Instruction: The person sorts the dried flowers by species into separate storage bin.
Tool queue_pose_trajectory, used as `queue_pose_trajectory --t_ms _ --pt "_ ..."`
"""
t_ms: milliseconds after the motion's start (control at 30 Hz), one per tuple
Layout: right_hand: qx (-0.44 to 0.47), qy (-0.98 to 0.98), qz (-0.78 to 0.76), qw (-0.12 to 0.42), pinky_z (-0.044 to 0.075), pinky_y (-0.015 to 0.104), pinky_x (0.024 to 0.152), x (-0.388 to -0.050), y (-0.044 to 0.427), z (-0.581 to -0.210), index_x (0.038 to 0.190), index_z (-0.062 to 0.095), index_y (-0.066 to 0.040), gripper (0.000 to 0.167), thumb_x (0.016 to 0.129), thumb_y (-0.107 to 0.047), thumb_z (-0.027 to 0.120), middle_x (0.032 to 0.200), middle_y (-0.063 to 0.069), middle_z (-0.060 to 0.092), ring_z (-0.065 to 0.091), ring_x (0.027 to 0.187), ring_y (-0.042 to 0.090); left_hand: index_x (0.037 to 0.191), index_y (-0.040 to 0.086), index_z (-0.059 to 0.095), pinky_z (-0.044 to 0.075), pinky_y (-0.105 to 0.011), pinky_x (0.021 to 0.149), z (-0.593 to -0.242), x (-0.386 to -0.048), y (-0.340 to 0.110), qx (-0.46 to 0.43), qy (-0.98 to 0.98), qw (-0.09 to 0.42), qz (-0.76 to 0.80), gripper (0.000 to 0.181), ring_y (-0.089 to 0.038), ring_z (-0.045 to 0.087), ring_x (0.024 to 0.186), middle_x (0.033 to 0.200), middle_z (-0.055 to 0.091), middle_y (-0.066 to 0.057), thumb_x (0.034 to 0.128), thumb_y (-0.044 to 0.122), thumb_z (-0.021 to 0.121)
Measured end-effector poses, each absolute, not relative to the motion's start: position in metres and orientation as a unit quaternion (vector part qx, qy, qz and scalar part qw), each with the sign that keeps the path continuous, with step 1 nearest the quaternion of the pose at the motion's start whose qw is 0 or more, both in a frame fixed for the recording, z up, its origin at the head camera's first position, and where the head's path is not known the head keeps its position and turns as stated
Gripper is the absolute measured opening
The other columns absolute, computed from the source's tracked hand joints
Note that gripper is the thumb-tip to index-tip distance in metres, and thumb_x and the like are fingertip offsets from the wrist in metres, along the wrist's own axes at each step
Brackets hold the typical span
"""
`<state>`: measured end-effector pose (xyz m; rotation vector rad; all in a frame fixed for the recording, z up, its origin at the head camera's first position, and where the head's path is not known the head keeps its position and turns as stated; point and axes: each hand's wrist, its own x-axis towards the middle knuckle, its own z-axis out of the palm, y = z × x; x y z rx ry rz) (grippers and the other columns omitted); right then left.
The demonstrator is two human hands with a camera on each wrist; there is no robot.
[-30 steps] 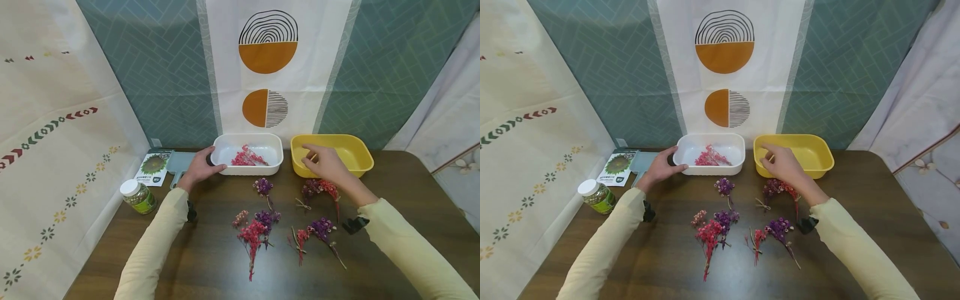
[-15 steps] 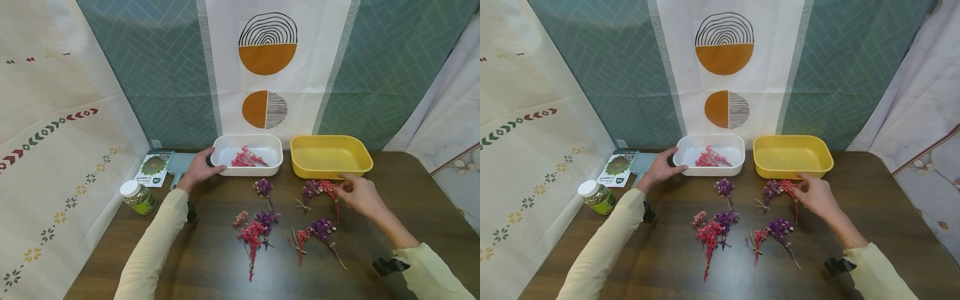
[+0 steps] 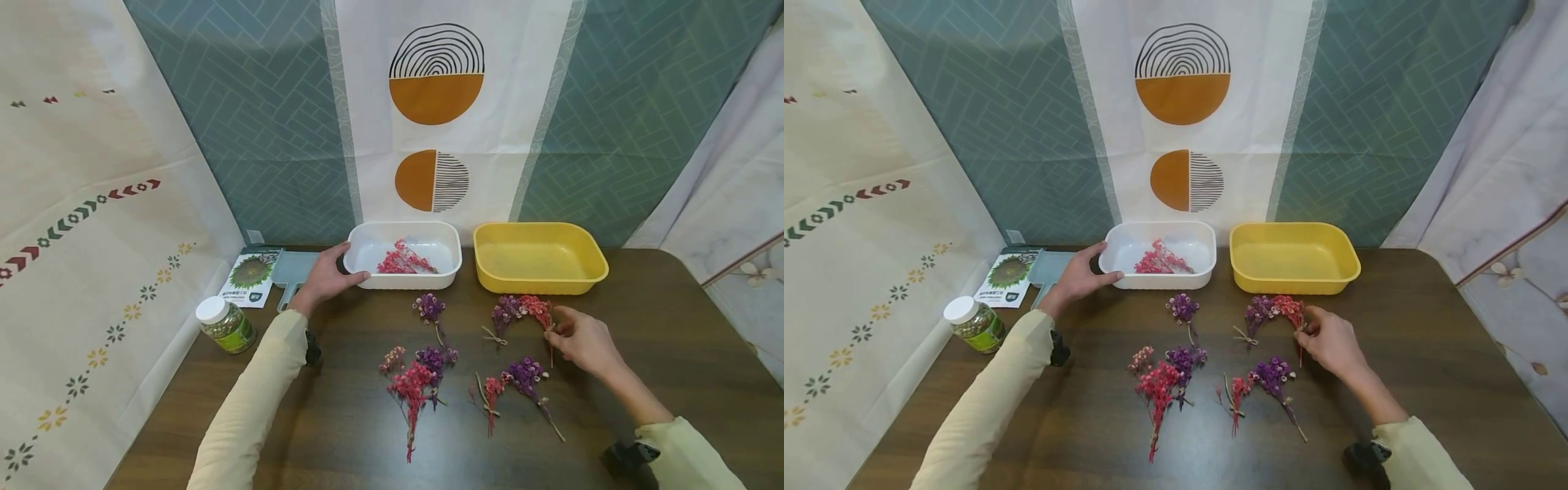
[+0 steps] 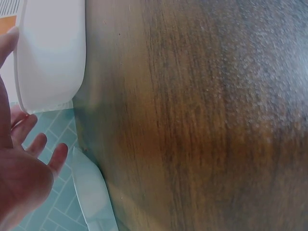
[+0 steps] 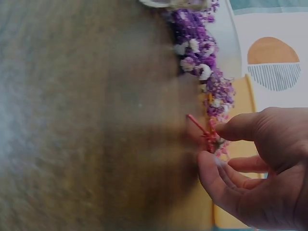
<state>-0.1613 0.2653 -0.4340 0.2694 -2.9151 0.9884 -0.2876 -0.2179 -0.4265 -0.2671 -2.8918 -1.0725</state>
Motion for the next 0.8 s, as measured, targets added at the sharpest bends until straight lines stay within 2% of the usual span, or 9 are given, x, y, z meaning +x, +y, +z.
queue_pose_trajectory --t_ms 400,800 --pt "0.075 -0.948 0.304 0.064 0.046 0.03 0.043 -0.167 0.263 -0.445 0.131 0.052 0.011 0.049 0.091 -0.011 0.07 0.072 0.004 0.067 0.058 0.044 0.012 0.153 0.003 0.037 0.03 -0.054 0.111 -0.427 -0.288 -0.217 -0.086 -0.932 0.023 -0.352 0.094 -0.033 0.038 0.138 0.155 0.038 -0.017 0.0817 0.046 0.079" --pt "0.069 -0.95 0.3 0.054 0.046 0.03 0.042 -0.166 0.263 -0.447 0.133 0.053 0.011 0.047 0.091 -0.006 0.068 0.07 0.003 0.065 0.057 0.045 0.013 0.153 0.003 0.037 0.029 -0.054 0.112 -0.427 -0.288 -0.218 -0.084 -0.932 0.023 -0.352 0.094 -0.033 0.036 0.14 0.155 0.038 -0.016 0.0812 0.047 0.08"
